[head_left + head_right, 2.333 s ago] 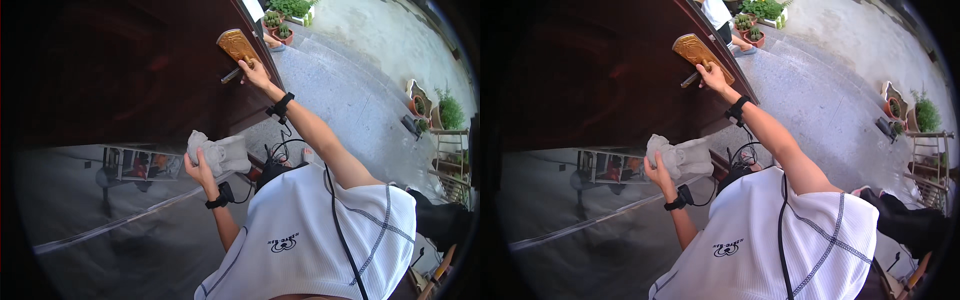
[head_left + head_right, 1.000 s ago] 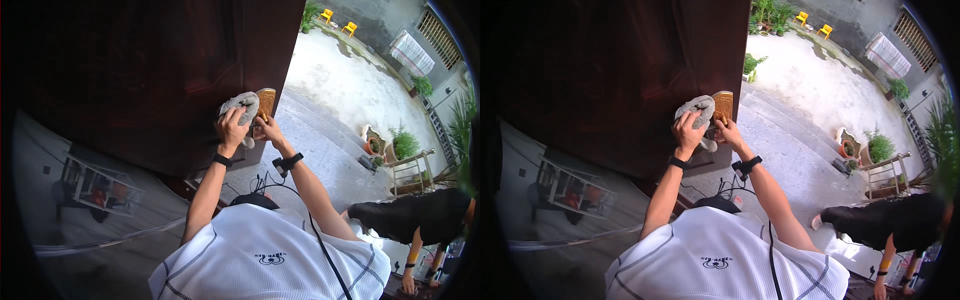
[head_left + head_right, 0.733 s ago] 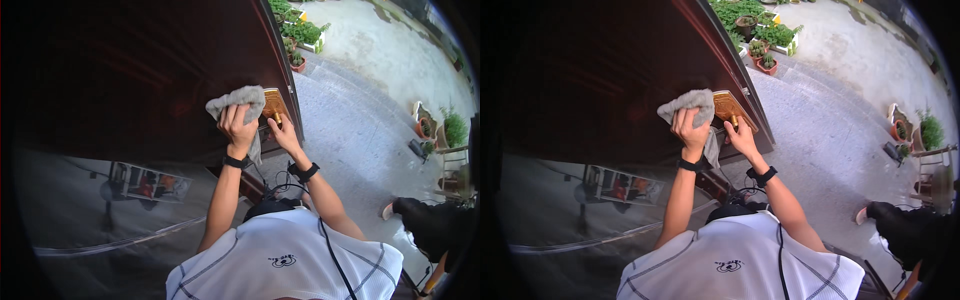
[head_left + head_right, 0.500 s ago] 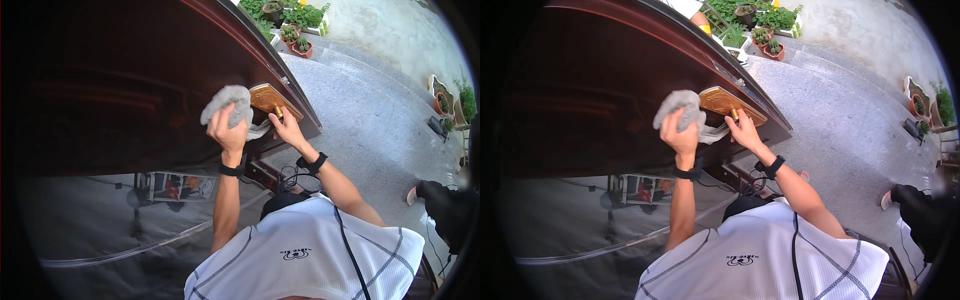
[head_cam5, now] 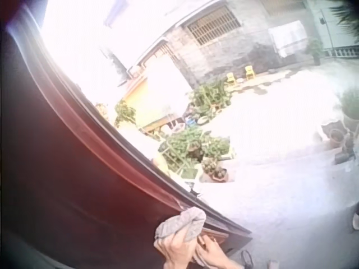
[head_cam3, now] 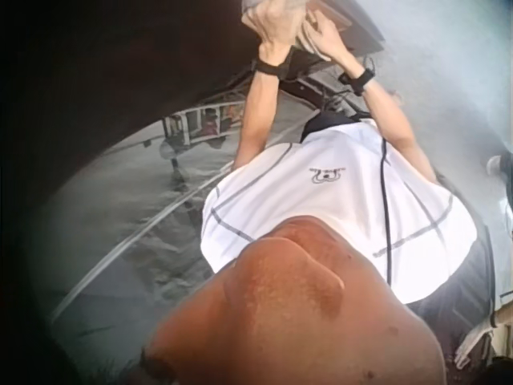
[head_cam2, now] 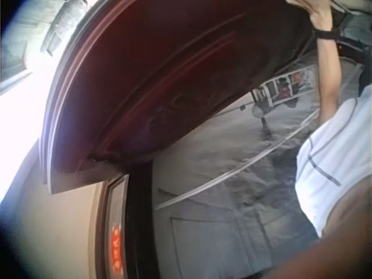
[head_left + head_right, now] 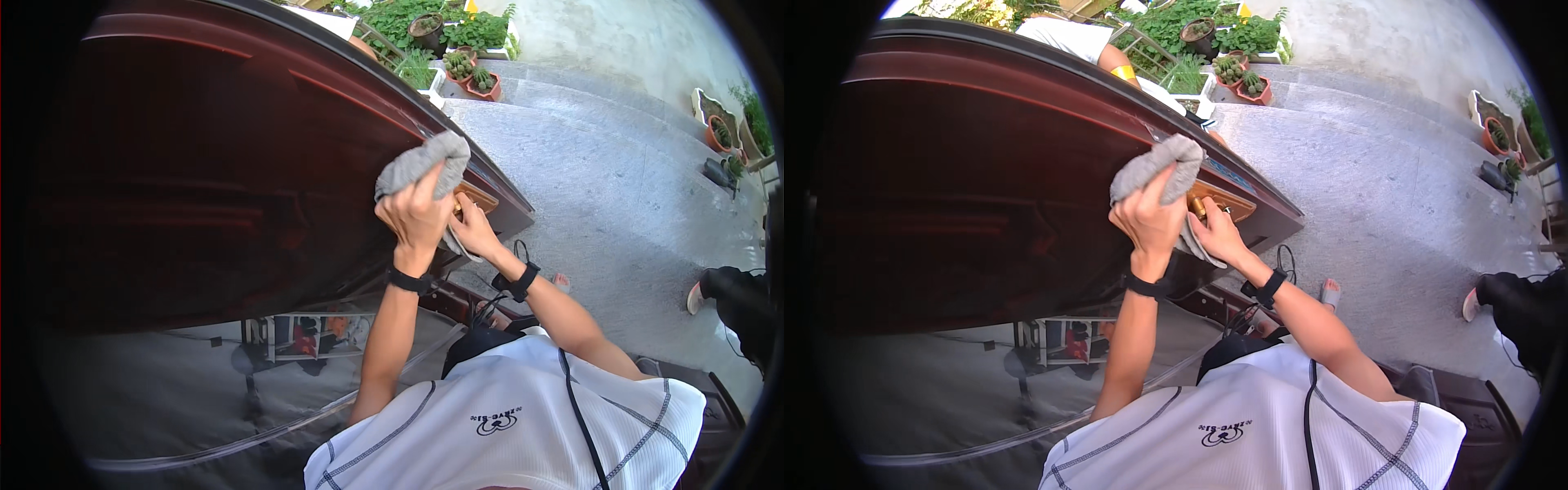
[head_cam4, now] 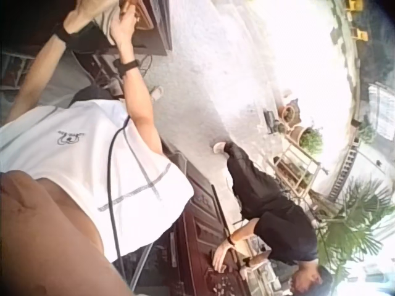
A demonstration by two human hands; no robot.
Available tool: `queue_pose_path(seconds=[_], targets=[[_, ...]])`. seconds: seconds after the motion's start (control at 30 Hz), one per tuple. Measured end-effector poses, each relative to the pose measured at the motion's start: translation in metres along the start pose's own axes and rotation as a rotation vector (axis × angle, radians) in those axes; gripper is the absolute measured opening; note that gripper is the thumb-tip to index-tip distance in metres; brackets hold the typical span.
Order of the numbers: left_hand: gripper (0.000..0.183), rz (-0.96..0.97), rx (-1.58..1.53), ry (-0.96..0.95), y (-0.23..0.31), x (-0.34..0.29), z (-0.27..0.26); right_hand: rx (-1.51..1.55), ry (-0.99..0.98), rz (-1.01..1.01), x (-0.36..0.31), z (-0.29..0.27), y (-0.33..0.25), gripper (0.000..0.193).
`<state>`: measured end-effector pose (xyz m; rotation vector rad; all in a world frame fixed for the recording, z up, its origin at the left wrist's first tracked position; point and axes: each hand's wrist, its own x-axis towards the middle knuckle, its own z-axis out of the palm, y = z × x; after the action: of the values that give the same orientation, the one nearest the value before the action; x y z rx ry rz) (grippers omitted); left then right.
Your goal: The person wipes the exterior surface and decorative carvings of a wooden door using a cloth, handling the door handle and moving the door to reach different sections.
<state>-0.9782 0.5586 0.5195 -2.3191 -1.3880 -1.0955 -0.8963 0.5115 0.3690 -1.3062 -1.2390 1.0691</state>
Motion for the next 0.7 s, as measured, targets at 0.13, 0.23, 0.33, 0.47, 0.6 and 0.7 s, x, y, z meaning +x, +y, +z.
queue_pose_path(seconds=[0.13, 0.23, 0.33, 0.47, 0.6, 0.7], targets=[[0.048, 0.044, 0.0, 0.168, -0.01, 0.06, -0.059, 0.042, -0.05, 0.182, -0.003, -0.013, -0.011, 0.032], [0.035, 0.133, 0.154, 0.555, -0.012, 0.127, -0.128, 0.141, -0.082, 0.231, -0.006, -0.023, -0.019, 0.032], [0.028, 0.143, 0.212, 0.702, -0.026, 0.154, -0.168, 0.076, -0.069, 0.095, -0.013, -0.016, -0.019, 0.03], [0.036, 0.166, 0.188, 0.375, -0.014, 0.106, -0.125, 0.086, -0.037, 0.158, -0.019, -0.018, -0.011, 0.031], [0.033, 0.039, 0.12, -0.024, -0.017, -0.008, -0.068, 0.002, 0.013, 0.023, -0.02, -0.008, -0.005, 0.031], [0.038, 0.042, 0.142, -0.008, -0.026, -0.012, -0.082, 0.0, 0.002, 0.019, -0.022, -0.011, -0.003, 0.031]])
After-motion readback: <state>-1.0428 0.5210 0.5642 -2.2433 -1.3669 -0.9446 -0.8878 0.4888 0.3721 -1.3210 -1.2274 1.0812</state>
